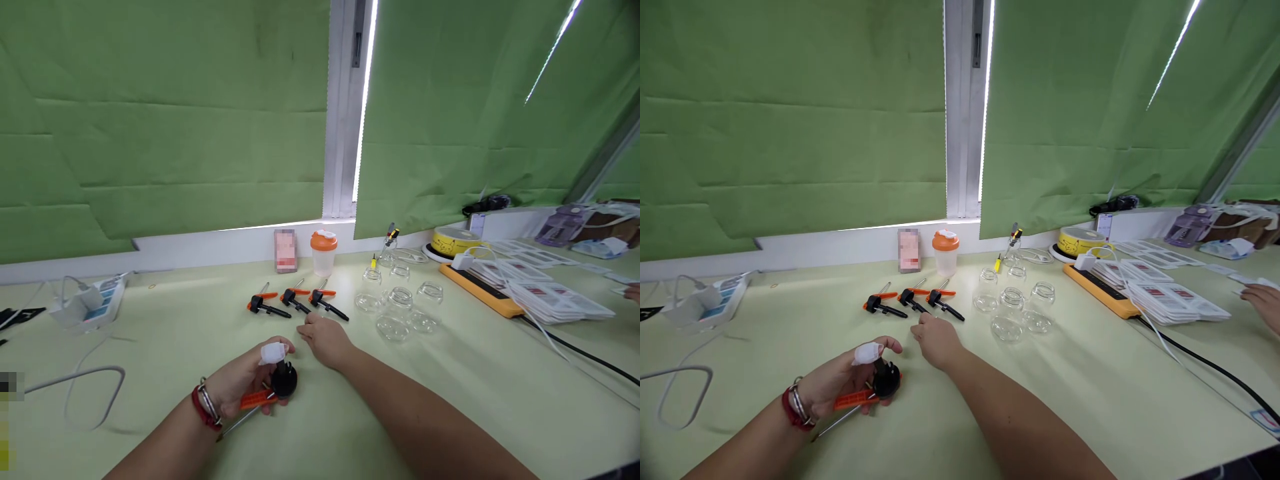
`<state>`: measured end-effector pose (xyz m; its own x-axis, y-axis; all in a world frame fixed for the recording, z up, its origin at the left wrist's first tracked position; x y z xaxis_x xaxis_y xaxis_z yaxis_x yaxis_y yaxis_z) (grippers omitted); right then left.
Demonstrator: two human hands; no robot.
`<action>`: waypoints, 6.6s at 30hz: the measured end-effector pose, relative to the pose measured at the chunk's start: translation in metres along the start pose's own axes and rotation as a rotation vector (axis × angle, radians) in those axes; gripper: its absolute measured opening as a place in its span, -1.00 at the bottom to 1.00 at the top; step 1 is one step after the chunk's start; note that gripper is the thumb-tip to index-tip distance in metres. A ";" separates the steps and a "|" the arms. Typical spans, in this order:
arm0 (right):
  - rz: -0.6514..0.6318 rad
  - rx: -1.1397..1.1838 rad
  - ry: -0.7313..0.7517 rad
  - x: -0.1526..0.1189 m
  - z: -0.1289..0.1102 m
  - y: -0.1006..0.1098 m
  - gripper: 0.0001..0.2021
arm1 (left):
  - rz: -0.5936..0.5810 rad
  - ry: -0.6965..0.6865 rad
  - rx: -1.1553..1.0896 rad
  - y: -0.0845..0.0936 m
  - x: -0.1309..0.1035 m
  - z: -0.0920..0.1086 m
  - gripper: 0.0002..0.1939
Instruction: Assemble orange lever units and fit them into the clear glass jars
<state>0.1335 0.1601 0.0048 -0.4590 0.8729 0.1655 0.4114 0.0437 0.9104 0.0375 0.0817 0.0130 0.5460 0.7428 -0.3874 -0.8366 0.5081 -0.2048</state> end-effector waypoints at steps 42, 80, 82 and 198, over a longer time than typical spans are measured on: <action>-0.257 1.248 0.057 -0.029 -0.047 0.024 -0.82 | -0.117 -0.003 -0.015 -0.007 0.004 -0.007 -0.66; -0.364 1.287 0.080 -0.033 -0.054 0.009 -0.69 | -0.087 -0.015 0.033 -0.011 0.001 -0.003 -0.62; -0.368 1.306 0.077 -0.033 -0.054 0.009 -0.69 | -0.088 -0.016 0.031 -0.011 0.001 -0.004 -0.63; -0.265 1.282 0.052 -0.028 -0.047 0.001 -0.59 | -0.106 0.007 -0.123 -0.005 0.007 -0.010 -0.65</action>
<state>0.1096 0.1134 0.0185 -0.6589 0.7481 0.0787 0.7434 0.6636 -0.0839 0.0449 0.0802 0.0022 0.6315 0.6846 -0.3641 -0.7738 0.5261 -0.3528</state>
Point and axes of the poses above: each hand's wrist, its own x-axis towards the middle knuckle, its own y-axis out of the back of the hand, z = x × y, the point moved 9 cm from there along x, towards the middle knuckle, and after that the axes turned 2 degrees about -y, right-handed, at the moved point
